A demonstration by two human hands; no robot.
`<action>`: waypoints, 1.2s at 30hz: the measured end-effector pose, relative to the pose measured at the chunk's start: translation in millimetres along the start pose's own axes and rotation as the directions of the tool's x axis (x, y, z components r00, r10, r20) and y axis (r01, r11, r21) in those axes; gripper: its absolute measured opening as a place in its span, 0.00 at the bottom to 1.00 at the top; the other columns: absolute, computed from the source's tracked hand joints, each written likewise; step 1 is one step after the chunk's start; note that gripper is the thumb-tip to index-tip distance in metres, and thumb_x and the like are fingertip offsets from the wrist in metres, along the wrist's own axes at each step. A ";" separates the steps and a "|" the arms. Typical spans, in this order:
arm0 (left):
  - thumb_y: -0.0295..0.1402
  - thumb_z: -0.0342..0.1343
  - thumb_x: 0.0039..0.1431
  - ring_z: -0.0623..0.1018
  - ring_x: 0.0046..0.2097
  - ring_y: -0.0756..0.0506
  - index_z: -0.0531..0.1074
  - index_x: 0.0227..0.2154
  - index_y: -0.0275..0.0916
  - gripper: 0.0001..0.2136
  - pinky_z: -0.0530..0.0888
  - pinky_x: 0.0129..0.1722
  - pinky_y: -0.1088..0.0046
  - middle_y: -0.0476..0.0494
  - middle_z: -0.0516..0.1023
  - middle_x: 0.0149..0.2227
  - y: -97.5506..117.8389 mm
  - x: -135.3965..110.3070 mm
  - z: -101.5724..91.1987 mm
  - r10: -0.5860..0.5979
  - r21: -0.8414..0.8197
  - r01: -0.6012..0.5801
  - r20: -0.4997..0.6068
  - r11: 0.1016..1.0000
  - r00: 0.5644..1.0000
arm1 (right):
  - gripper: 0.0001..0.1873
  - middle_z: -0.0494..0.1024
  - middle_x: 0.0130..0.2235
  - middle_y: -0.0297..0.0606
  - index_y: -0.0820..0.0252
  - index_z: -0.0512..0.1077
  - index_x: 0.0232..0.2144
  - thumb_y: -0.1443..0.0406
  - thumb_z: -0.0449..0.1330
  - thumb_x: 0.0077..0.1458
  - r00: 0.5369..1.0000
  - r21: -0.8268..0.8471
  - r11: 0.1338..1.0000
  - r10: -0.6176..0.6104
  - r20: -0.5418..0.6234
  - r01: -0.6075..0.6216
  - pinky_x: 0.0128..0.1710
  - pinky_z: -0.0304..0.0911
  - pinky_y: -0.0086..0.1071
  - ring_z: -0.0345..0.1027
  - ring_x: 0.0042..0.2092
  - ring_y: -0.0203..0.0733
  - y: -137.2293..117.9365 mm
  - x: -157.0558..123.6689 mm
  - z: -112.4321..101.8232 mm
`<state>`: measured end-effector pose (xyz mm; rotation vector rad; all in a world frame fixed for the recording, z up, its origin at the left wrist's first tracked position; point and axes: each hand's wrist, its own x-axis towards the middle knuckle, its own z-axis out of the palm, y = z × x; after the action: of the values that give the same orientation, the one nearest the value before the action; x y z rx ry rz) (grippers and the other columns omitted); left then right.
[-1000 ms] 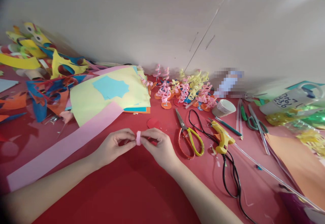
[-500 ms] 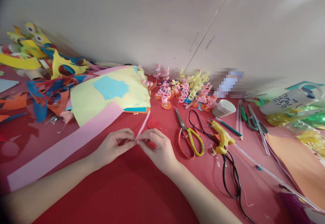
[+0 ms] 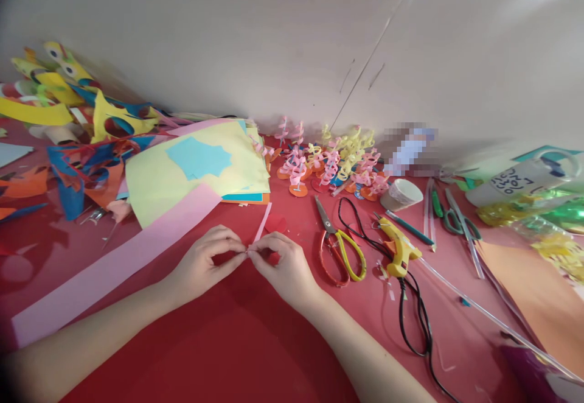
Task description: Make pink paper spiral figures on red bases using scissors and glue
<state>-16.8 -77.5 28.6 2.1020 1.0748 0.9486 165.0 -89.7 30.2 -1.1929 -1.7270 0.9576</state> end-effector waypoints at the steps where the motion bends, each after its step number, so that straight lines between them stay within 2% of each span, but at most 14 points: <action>1: 0.31 0.55 0.57 0.72 0.35 0.46 0.73 0.30 0.39 0.04 0.70 0.36 0.69 0.45 0.74 0.30 0.4 0.4 -0.5 -0.027 -0.004 0.027 -0.001 1.000 1.000 | 0.03 0.75 0.30 0.36 0.57 0.74 0.28 0.66 0.59 0.52 0.999 0.034 0.998 0.048 0.006 -0.048 0.34 0.66 0.33 0.69 0.31 0.38 -0.4 0.2 0.1; 6: 0.34 0.55 0.56 0.71 0.33 0.48 0.74 0.30 0.39 0.05 0.68 0.33 0.72 0.46 0.73 0.31 3.1 2.0 -2.3 -0.158 -0.092 0.161 0.043 0.983 0.987 | 0.06 0.74 0.28 0.34 0.60 0.71 0.27 0.62 0.60 0.51 0.965 0.252 0.933 0.238 0.108 -0.258 0.33 0.64 0.31 0.68 0.31 0.36 2.5 1.6 1.5; 10: 0.33 0.53 0.56 0.68 0.30 0.49 0.74 0.27 0.40 0.07 0.67 0.32 0.72 0.48 0.72 0.28 4.9 3.3 -2.9 -0.245 -0.157 0.264 0.126 0.952 0.961 | 0.08 0.73 0.26 0.31 0.59 0.70 0.30 0.60 0.62 0.50 0.951 0.396 0.866 0.258 0.170 -0.306 0.30 0.62 0.29 0.65 0.28 0.33 6.0 2.5 3.5; 14: 0.33 0.52 0.56 0.67 0.29 0.50 0.73 0.26 0.39 0.08 0.65 0.32 0.73 0.49 0.71 0.28 6.6 5.7 -4.5 -0.301 -0.168 0.331 0.182 0.928 0.936 | 0.11 0.72 0.25 0.30 0.58 0.68 0.33 0.60 0.63 0.49 0.955 0.493 0.819 0.234 0.180 -0.294 0.29 0.61 0.28 0.64 0.27 0.32 6.2 3.0 5.4; 22: 0.33 0.49 0.57 0.69 0.31 0.48 0.73 0.26 0.38 0.09 0.65 0.33 0.71 0.48 0.72 0.29 8.8 7.7 -7.5 -0.327 -0.185 0.374 0.241 0.909 0.914 | 0.10 0.73 0.27 0.32 0.59 0.68 0.30 0.60 0.63 0.50 0.949 0.502 0.807 0.238 0.206 -0.311 0.30 0.61 0.28 0.64 0.28 0.32 3.5 3.4 5.3; 29: 0.37 0.53 0.55 0.68 0.30 0.49 0.74 0.25 0.39 0.10 0.65 0.32 0.72 0.48 0.72 0.28 8.9 8.2 -7.3 -0.338 -0.188 0.381 0.225 0.905 0.914 | 0.09 0.73 0.26 0.30 0.59 0.69 0.29 0.61 0.63 0.50 0.948 0.501 0.805 0.258 0.186 -0.317 0.30 0.62 0.27 0.65 0.28 0.31 3.6 3.3 5.4; 36: 0.40 0.53 0.56 0.71 0.33 0.47 0.74 0.26 0.39 0.12 0.68 0.38 0.69 0.47 0.74 0.30 2.6 7.8 -7.7 -0.350 -0.300 0.417 0.252 0.858 0.902 | 0.06 0.74 0.29 0.33 0.59 0.68 0.31 0.62 0.59 0.54 0.962 0.485 0.831 0.221 0.162 -0.273 0.33 0.66 0.28 0.68 0.29 0.32 5.6 2.0 5.3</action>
<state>-18.5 -70.9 37.4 1.5721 1.0847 0.6665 161.6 -87.1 23.5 -1.0385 -1.2838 1.5404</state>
